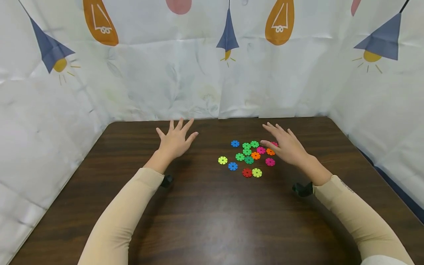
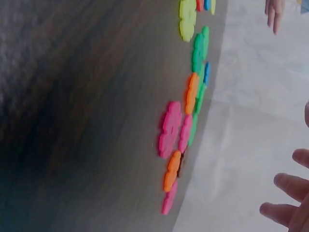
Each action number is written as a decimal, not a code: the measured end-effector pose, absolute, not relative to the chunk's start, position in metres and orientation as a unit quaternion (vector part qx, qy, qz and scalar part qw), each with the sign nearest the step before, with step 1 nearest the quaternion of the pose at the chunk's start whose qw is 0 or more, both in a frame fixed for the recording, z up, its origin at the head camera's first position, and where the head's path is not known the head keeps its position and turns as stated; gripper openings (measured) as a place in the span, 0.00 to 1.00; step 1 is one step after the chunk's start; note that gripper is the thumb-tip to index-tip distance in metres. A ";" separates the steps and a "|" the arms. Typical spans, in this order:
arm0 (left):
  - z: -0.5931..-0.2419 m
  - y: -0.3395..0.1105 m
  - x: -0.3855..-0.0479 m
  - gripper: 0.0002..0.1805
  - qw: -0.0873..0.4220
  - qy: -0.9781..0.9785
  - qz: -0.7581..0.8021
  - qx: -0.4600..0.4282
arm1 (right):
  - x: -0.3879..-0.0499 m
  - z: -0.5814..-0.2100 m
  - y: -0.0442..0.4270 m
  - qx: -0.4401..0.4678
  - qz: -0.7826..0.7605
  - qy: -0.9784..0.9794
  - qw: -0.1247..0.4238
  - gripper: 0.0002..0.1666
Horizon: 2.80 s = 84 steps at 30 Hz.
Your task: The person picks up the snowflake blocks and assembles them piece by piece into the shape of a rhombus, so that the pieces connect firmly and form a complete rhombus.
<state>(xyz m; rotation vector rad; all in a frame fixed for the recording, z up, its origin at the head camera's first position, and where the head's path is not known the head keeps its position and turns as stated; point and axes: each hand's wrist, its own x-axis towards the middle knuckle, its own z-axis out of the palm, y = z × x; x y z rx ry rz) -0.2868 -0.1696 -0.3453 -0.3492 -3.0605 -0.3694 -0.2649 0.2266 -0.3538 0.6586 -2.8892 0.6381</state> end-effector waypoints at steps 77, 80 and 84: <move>-0.374 -0.098 -0.300 0.16 -0.193 -0.903 -0.280 -0.263 | -0.264 -0.373 0.208 0.327 0.282 -0.877 -0.209 0.15; -0.374 -0.098 -0.301 0.15 -0.194 -0.901 -0.280 -0.267 | -0.264 -0.375 0.208 0.325 0.284 -0.877 -0.212 0.14; -0.375 -0.097 -0.302 0.13 -0.197 -0.900 -0.278 -0.271 | -0.265 -0.375 0.208 0.318 0.288 -0.876 -0.221 0.13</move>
